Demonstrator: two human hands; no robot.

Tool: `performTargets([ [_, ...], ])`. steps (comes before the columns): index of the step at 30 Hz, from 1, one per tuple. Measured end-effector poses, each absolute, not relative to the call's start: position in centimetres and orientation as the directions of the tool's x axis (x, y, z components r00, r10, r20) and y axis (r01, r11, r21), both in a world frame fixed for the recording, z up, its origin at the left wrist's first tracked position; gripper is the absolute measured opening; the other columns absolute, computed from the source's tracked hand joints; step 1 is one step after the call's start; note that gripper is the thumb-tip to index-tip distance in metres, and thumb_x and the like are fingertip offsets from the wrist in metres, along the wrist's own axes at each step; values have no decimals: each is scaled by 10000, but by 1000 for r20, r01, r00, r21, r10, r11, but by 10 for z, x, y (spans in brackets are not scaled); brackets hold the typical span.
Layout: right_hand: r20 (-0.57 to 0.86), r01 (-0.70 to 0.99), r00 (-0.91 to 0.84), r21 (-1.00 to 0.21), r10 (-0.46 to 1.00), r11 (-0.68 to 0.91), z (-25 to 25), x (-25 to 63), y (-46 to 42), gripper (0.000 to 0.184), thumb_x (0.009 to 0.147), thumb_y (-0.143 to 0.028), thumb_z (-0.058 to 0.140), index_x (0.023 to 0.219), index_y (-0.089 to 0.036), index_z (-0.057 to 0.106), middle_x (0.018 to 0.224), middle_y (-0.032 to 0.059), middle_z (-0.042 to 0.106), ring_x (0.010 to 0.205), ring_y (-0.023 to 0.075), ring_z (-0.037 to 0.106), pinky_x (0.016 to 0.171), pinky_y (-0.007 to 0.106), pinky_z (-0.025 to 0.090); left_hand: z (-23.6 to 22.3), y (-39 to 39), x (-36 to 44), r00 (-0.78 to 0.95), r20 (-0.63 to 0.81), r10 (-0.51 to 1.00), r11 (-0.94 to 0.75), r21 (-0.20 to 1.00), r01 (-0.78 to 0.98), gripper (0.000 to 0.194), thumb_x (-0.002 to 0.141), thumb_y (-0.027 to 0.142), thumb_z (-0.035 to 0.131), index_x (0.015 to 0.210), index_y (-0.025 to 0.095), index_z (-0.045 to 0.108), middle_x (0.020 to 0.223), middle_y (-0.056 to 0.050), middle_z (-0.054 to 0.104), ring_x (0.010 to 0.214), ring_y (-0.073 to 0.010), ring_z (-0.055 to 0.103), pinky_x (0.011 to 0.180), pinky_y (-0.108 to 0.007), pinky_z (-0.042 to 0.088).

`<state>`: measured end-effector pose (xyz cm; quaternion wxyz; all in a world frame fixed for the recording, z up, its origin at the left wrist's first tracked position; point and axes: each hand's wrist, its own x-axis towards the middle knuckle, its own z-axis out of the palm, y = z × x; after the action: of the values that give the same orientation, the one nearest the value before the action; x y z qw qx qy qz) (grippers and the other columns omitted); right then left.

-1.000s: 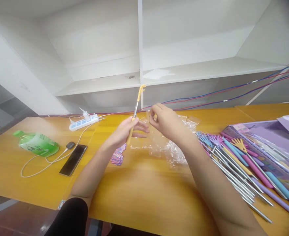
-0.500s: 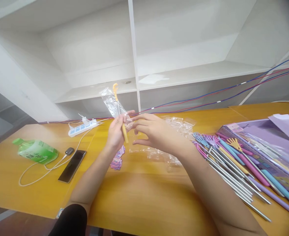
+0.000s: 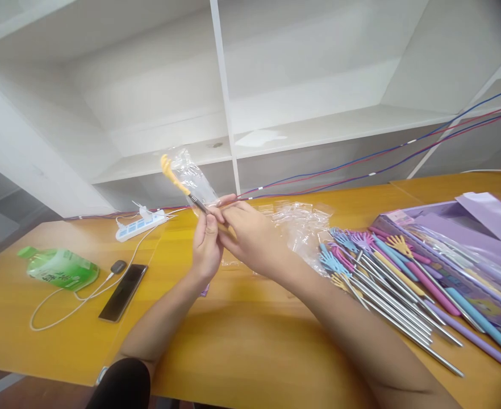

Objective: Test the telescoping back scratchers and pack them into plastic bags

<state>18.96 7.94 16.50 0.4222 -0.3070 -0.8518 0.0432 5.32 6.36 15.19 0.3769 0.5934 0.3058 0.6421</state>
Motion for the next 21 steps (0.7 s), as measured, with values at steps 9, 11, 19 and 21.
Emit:
performTargets([
  [9,418,702,-468,-360,779,615,172,195,74,261,1149,-292,364,1271,-178,564,1095,106,751,910,226,690,692,315,380,170,79,29,-72,562,824,-562,796,-226,187,1047,398,633,1148,241,650,1509,-106,628,1268,-281,720,1028,-441,630],
  [11,373,666,-528,-376,763,644,177,200,72,241,1148,-283,359,1254,-190,555,1079,90,753,870,211,681,674,301,356,177,84,18,-137,604,785,-618,752,-229,173,988,279,704,1151,259,651,1503,-82,632,1254,-274,727,1100,-506,608],
  [19,254,548,-621,-536,742,642,193,210,67,243,1153,-322,342,1096,-229,560,924,24,707,713,150,594,605,265,305,198,93,-17,-125,654,746,-660,701,-271,479,829,91,724,1247,319,670,1634,-47,528,1403,-340,638,1221,-623,509],
  [21,287,531,-617,-536,732,657,192,213,70,233,1150,-303,344,1184,-241,566,919,17,702,736,153,604,630,261,325,201,93,-23,-139,655,743,-664,694,-277,522,816,83,729,1258,346,643,1592,-45,569,1409,-336,636,1228,-640,491],
])
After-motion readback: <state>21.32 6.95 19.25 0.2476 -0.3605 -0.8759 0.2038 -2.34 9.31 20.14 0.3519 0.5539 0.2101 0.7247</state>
